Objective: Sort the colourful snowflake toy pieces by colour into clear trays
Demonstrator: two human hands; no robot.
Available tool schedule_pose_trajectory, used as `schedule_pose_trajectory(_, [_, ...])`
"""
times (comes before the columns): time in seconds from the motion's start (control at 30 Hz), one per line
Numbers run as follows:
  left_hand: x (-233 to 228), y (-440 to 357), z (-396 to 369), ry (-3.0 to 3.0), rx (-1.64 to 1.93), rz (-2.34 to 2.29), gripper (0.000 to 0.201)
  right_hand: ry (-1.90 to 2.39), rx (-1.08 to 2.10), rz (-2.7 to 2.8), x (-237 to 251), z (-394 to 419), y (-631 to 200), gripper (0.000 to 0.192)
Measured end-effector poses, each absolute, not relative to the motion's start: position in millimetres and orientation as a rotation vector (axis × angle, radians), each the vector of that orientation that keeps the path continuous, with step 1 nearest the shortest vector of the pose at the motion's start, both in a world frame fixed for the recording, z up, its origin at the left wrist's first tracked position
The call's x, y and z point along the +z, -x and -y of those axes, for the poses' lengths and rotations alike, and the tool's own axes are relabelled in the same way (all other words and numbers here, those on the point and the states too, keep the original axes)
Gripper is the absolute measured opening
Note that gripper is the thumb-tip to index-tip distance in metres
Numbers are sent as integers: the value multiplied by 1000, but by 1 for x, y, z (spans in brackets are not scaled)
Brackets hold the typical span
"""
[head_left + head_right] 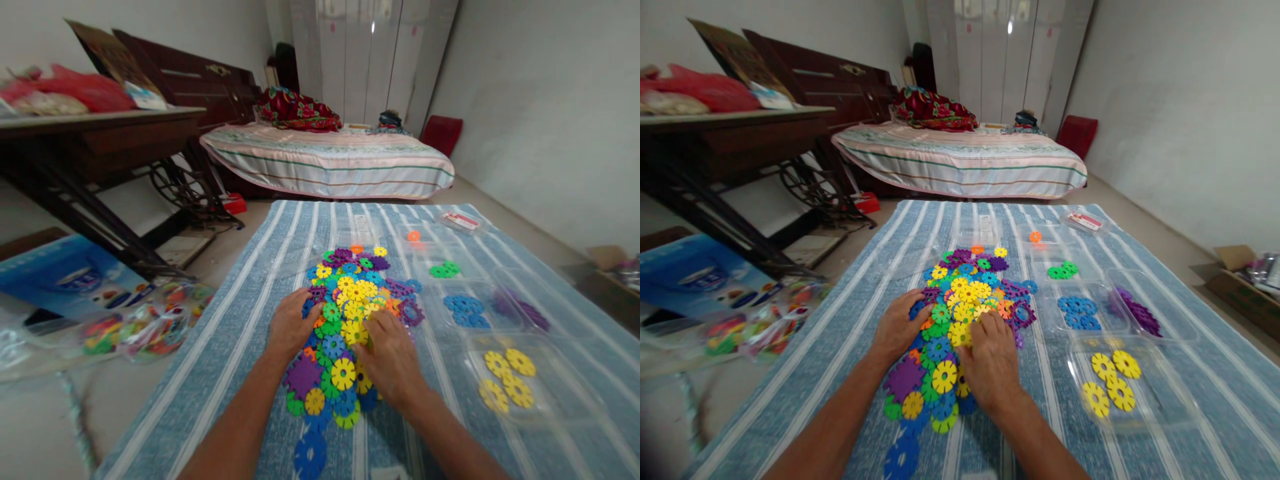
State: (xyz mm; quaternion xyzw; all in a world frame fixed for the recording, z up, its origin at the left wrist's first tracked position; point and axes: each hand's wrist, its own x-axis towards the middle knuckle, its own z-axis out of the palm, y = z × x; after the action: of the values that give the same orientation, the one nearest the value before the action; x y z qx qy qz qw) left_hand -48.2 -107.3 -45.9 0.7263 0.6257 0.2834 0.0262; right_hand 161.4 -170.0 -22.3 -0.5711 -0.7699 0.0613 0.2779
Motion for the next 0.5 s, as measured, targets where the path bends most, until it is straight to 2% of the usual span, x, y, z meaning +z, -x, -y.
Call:
schedule_pose_trajectory(0.1, [-46, 48, 107, -2228, 861, -1946, 40, 1471, 288, 2000, -23, 170, -168, 4])
schedule_pose_trajectory(0.27, [-44, 47, 107, -2223, 859, -1954, 39, 1385, 437, 1859, -9, 177, -184, 14])
schedule_pose_trajectory(0.5, [-43, 47, 107, -2240, 869, -1931, 39, 1471, 126, 1737, 3, 205, -249, 19])
